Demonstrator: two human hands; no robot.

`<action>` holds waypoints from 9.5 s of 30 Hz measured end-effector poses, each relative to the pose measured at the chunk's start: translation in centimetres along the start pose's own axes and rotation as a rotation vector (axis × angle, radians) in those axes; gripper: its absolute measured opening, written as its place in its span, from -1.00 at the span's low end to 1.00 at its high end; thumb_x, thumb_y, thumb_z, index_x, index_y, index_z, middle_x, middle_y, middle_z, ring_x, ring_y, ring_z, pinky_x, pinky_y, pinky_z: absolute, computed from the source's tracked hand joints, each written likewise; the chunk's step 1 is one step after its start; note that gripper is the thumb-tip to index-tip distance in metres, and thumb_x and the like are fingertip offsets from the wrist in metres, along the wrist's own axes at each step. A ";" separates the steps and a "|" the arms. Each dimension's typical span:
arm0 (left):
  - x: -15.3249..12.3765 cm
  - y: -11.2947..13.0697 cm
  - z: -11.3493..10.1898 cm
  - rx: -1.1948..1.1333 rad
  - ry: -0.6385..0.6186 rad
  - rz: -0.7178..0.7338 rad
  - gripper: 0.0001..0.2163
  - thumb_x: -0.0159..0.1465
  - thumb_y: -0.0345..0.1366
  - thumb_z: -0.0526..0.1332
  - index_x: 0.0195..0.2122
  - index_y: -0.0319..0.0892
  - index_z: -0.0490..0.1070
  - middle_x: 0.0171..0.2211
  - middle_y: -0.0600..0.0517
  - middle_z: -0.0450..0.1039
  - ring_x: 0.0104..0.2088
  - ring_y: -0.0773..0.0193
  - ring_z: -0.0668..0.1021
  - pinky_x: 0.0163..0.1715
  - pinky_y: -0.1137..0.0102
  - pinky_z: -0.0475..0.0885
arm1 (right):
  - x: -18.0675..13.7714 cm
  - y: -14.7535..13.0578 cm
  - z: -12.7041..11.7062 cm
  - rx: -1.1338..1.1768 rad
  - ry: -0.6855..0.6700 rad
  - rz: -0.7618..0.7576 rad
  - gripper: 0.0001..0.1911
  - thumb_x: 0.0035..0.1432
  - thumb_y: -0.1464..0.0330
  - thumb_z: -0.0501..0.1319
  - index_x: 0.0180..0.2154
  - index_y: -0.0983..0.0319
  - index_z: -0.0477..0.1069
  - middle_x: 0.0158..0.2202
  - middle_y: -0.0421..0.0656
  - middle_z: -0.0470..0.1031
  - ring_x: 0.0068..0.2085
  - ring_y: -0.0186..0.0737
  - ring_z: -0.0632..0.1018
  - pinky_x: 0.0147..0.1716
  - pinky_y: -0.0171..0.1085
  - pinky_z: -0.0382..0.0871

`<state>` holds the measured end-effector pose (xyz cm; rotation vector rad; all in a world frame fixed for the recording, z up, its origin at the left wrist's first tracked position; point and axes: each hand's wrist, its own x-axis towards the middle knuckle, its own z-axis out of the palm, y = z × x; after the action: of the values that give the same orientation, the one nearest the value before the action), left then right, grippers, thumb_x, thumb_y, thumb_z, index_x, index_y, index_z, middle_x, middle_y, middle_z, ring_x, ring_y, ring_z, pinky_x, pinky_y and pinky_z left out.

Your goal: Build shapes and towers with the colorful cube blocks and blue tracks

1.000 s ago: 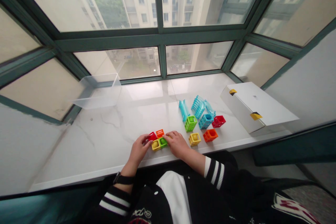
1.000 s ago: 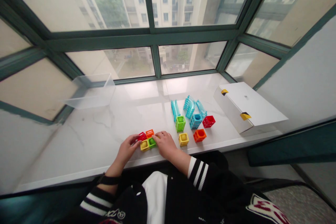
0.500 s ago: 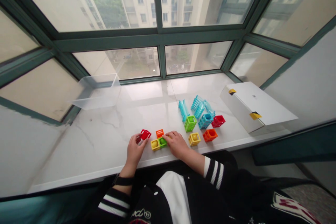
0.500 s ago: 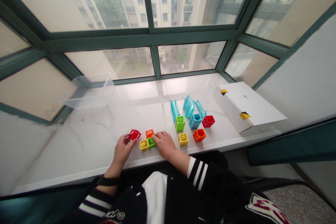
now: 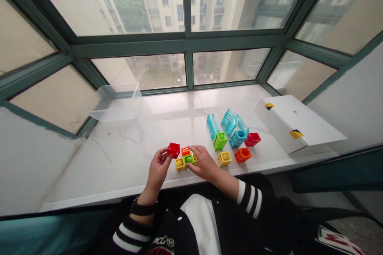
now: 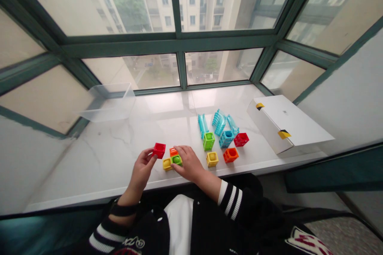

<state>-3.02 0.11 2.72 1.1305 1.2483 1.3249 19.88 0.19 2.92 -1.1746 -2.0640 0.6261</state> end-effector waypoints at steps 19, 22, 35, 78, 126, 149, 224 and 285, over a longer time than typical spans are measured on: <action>-1.9 1.9 3.9 0.016 -0.242 0.120 -0.51 0.26 -0.14 0.45 0.15 -0.07 0.36 0.14 -0.16 0.54 0.13 -0.01 0.63 0.19 0.02 0.55 | 1.1 -2.7 -3.6 0.400 0.196 -0.037 -0.40 0.18 0.46 0.32 0.25 0.08 0.42 0.10 -0.07 0.52 0.04 -0.09 0.60 0.10 -0.05 0.56; -1.9 2.0 4.0 0.115 -0.199 0.174 -0.53 0.26 -0.12 0.44 0.14 -0.08 0.39 0.09 -0.13 0.56 0.09 -0.01 0.64 0.15 0.03 0.58 | 0.8 -2.8 -3.9 0.344 0.173 -0.052 -0.32 0.23 0.39 0.33 0.35 0.05 0.31 0.20 -0.04 0.48 0.18 -0.01 0.54 0.22 0.02 0.47; -1.0 3.7 6.9 0.420 -0.257 0.439 -0.52 0.31 -0.13 0.39 0.22 -0.03 0.37 0.14 -0.14 0.49 0.15 -0.02 0.56 0.20 0.06 0.48 | -0.5 -2.4 -7.2 0.362 0.276 0.088 -0.22 0.16 0.18 0.50 0.34 0.10 0.33 0.25 0.01 0.50 0.24 0.06 0.53 0.30 0.07 0.40; 0.6 -1.3 0.6 0.751 -0.240 0.350 -0.66 0.40 -0.01 0.21 0.09 -0.03 0.50 0.11 -0.09 0.55 0.16 -0.05 0.57 0.23 0.01 0.45 | -8.6 20.2 -18.1 -0.025 0.606 0.494 -0.21 0.08 0.06 0.39 0.28 0.22 0.36 0.24 0.11 0.47 0.06 0.02 0.59 0.05 0.03 0.57; 0.5 -3.0 0.3 0.770 -0.254 0.340 -0.60 0.41 0.01 0.18 0.16 -0.07 0.46 0.13 -0.13 0.54 0.16 -0.03 0.57 0.22 0.00 0.47 | -8.7 22.2 -17.1 0.094 0.522 0.583 -0.40 0.06 0.08 0.39 0.09 0.16 0.42 0.05 -0.02 0.59 0.02 0.05 0.62 0.00 0.04 0.58; 0.3 -3.0 0.1 0.773 -0.255 0.318 -0.61 0.41 -0.03 0.17 0.16 -0.08 0.48 0.14 -0.13 0.54 0.16 -0.02 0.57 0.23 0.01 0.47 | -8.8 22.0 -17.6 0.032 0.531 0.586 -0.38 0.06 0.10 0.39 0.12 0.20 0.44 0.00 -0.01 0.58 -0.04 0.03 0.59 0.01 0.05 0.52; -0.4 -6.0 -1.5 0.743 -0.277 0.144 -0.57 0.25 -0.22 0.35 0.14 -0.10 0.44 0.11 -0.12 0.56 0.10 0.01 0.61 0.18 0.03 0.50 | 0.8 0.6 -2.8 -0.292 -0.355 -0.003 -0.42 0.26 0.48 0.31 0.30 0.26 0.39 0.32 0.14 0.42 0.31 0.14 0.45 0.29 0.09 0.39; -0.3 5.0 7.2 0.184 -0.447 0.297 -0.60 0.30 -0.18 0.42 0.15 -0.03 0.48 0.08 -0.09 0.48 0.07 0.09 0.60 0.14 0.12 0.58 | -1.0 -1.5 -8.7 0.111 0.179 -0.004 -0.59 0.35 0.27 0.30 0.20 0.10 0.41 0.06 -0.04 0.55 -0.04 -0.06 0.59 -0.03 -0.05 0.57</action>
<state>3.92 0.52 8.04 1.6880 0.9065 1.0939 25.96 -0.70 9.32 -1.1208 -1.8576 0.6026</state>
